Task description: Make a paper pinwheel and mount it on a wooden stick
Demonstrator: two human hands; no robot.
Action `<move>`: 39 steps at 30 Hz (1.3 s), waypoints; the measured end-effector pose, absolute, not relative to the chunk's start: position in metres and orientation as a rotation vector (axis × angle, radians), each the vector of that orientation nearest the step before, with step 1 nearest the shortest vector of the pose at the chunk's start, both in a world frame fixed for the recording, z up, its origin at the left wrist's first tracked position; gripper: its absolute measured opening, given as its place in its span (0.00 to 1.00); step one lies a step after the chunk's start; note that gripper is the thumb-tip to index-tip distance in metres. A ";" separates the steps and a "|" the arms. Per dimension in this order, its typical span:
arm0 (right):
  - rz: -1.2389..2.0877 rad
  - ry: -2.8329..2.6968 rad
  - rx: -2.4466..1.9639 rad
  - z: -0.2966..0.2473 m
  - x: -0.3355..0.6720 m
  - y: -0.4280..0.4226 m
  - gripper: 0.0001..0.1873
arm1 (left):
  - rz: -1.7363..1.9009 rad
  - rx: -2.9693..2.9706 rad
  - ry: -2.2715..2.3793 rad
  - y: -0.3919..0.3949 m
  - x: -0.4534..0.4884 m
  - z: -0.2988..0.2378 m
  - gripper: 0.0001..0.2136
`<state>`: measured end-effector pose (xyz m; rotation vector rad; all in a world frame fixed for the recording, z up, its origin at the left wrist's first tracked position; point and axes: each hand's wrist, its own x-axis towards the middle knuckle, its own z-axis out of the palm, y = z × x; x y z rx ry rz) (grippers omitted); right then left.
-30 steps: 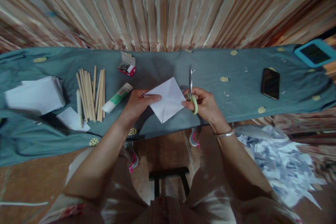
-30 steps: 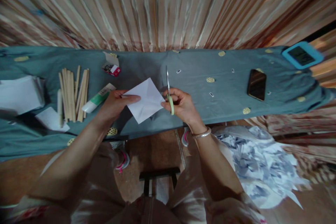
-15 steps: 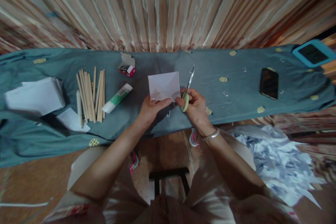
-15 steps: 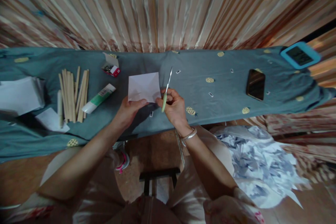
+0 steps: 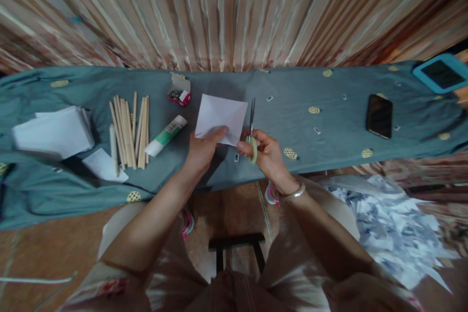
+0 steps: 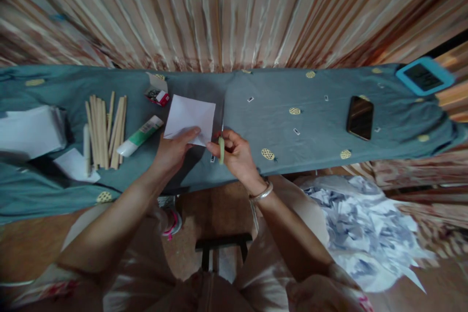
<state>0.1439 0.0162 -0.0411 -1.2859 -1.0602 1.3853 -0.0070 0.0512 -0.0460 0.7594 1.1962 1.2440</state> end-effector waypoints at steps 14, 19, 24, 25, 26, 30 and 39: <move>1.874 -1.399 -1.147 -0.032 0.163 0.004 0.21 | 1.380 0.738 1.271 0.072 -0.031 -0.038 0.12; 1.888 -1.386 -1.139 -0.031 0.160 0.004 0.21 | 1.350 0.722 1.231 0.068 -0.024 -0.037 0.11; 1.884 -1.363 -1.129 -0.028 0.158 0.006 0.23 | 1.343 0.684 1.184 0.064 -0.019 -0.035 0.11; 1.882 -1.359 -1.128 -0.029 0.158 0.006 0.22 | 1.340 0.687 1.184 0.064 -0.019 -0.035 0.11; 1.880 -1.356 -1.127 -0.030 0.159 0.006 0.22 | 1.337 0.688 1.182 0.064 -0.019 -0.035 0.11; 1.884 -1.354 -1.115 -0.036 0.160 0.006 0.21 | 1.317 0.697 1.197 0.063 -0.018 -0.036 0.10; 1.897 -1.304 -1.113 -0.034 0.158 0.006 0.22 | 1.333 0.668 1.161 0.063 -0.019 -0.037 0.09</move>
